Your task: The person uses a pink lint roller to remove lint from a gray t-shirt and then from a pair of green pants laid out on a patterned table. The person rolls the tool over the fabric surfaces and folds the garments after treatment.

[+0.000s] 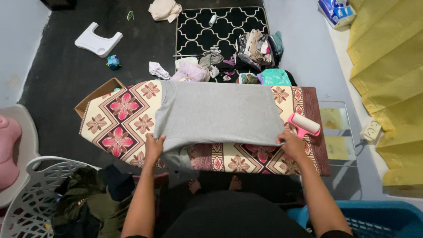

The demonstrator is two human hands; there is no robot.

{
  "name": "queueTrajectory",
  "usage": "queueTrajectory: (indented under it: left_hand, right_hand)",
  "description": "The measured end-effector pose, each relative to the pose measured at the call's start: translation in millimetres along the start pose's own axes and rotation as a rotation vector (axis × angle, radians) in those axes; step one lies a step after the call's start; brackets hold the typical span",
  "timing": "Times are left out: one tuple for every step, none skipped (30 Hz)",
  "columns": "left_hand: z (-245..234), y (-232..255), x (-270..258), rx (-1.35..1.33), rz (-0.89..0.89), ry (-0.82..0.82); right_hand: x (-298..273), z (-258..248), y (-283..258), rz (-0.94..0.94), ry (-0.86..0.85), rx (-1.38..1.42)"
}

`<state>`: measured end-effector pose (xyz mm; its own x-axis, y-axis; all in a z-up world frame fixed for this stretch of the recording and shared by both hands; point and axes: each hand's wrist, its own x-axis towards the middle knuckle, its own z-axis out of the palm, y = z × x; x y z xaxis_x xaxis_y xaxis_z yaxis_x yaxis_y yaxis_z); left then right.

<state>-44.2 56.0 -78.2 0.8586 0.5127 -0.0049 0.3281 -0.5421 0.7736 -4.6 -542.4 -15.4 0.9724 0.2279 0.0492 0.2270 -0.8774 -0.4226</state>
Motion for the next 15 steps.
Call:
queueTrajectory:
  left_hand:
    - [0.0,-1.1,-1.4,0.088,0.032,0.022]
    - [0.9,0.4,-4.8,0.176,0.065,0.044]
    - [0.9,3.9,-10.2,0.216,0.042,0.031]
    - [-1.2,9.4,-16.2,0.256,0.019,0.017]
    - [-3.9,17.0,-22.7,0.296,-0.002,0.004]
    - [-6.3,25.9,-30.6,0.358,0.070,0.088]
    - [-7.2,36.7,-37.7,0.417,0.145,0.172]
    - [-7.7,47.3,-45.0,0.475,0.220,0.257]
    - [-7.5,56.6,-54.1,0.468,0.290,0.262]
    - [-5.8,64.6,-63.8,0.461,0.359,0.266]
    - [-2.2,71.9,-70.8,0.452,0.426,0.272]
    - [4.5,79.2,-74.2,0.410,0.535,0.212]
    - [12.3,85.9,-76.4,0.369,0.642,0.153]
    - [18.5,90.8,-78.7,0.326,0.748,0.095]
    - [24.3,94.1,-83.5,0.332,0.740,0.009]
  right_hand:
    - [-4.1,1.1,-3.5,0.008,-0.017,-0.033]
    - [-7.8,1.8,-8.6,0.016,-0.033,-0.065]
    - [-11.9,1.6,-14.9,0.026,-0.051,-0.098]
    - [-14.0,-0.9,-21.0,0.131,-0.157,-0.132]
    - [-14.7,-5.5,-26.3,0.237,-0.262,-0.165]
    - [-17.7,-10.2,-30.8,0.343,-0.367,-0.198]
    - [-21.7,-14.5,-33.0,0.373,-0.343,-0.141]
    - [-25.5,-17.2,-32.5,0.402,-0.319,-0.084]
    - [-29.2,-18.2,-28.7,0.430,-0.294,-0.027]
    - [-34.5,-16.1,-22.6,0.372,-0.050,-0.009]
    - [-39.5,-10.6,-14.5,0.306,0.193,0.007]
    - [-41.5,-2.5,-4.8,0.236,0.435,0.022]
    - [-40.2,7.5,5.6,0.298,0.557,-0.038]
    - [-38.8,18.4,16.5,0.359,0.679,-0.099]
    - [-37.9,31.1,26.3,0.422,0.799,-0.159]
